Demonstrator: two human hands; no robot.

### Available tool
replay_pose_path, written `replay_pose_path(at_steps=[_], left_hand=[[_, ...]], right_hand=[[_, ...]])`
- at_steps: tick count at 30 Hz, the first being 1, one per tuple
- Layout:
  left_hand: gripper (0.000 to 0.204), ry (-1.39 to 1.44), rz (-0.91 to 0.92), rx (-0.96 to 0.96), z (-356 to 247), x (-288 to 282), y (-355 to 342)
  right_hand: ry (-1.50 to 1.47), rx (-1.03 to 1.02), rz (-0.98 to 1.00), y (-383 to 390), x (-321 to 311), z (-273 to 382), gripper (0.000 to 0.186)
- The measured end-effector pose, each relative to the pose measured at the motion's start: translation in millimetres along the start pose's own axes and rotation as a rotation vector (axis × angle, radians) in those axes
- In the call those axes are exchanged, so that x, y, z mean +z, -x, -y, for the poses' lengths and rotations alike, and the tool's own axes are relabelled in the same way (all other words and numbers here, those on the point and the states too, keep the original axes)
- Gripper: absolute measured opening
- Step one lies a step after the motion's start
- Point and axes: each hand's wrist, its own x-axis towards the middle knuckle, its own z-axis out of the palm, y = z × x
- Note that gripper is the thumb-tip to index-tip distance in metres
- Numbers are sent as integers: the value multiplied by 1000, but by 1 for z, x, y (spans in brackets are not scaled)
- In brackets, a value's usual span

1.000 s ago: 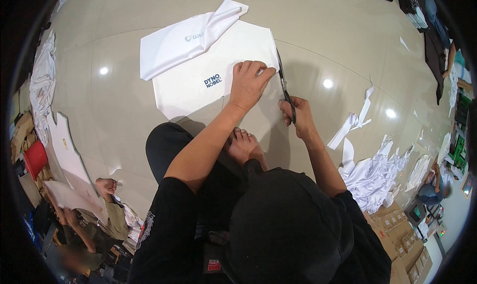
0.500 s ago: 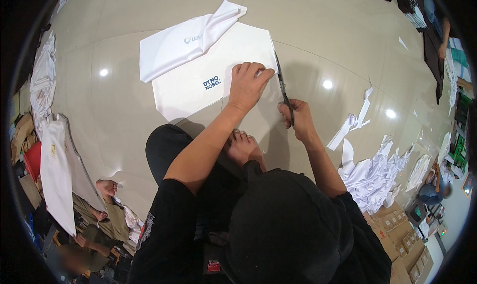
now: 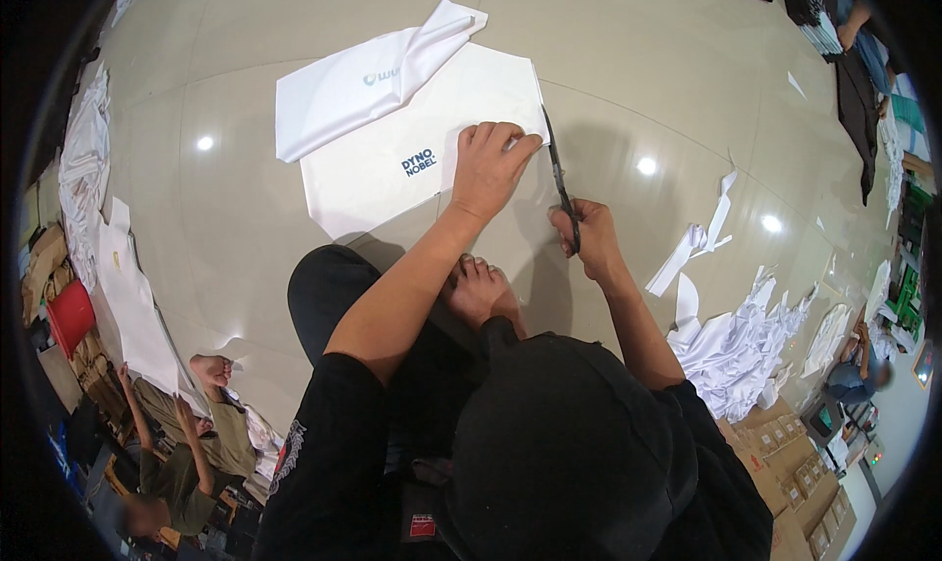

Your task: The person sits on the floor and uses scissors to cut a stack of white fabric pieces into a specific shape. They hold the fabric with one hand and cut along the edges with the other, occasionally adjusting the stack.

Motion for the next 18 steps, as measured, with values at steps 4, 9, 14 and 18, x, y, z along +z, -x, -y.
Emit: replay_pose_path(at_steps=[4,9,14,18], left_hand=[[18,6,-3,-4,0,0,1],[20,13,3,-4,1,1,1],[22,22,9,-7,0,-1,1],[22,24,6,-1,1,-1,1]], right_hand=[[-15,-1,2,1,1,2,26],[-41,-11,8,-10,5,10,32],[-33,-25,2,-19,6,11,30],[-26,-16,-5,-20,7,10,28]])
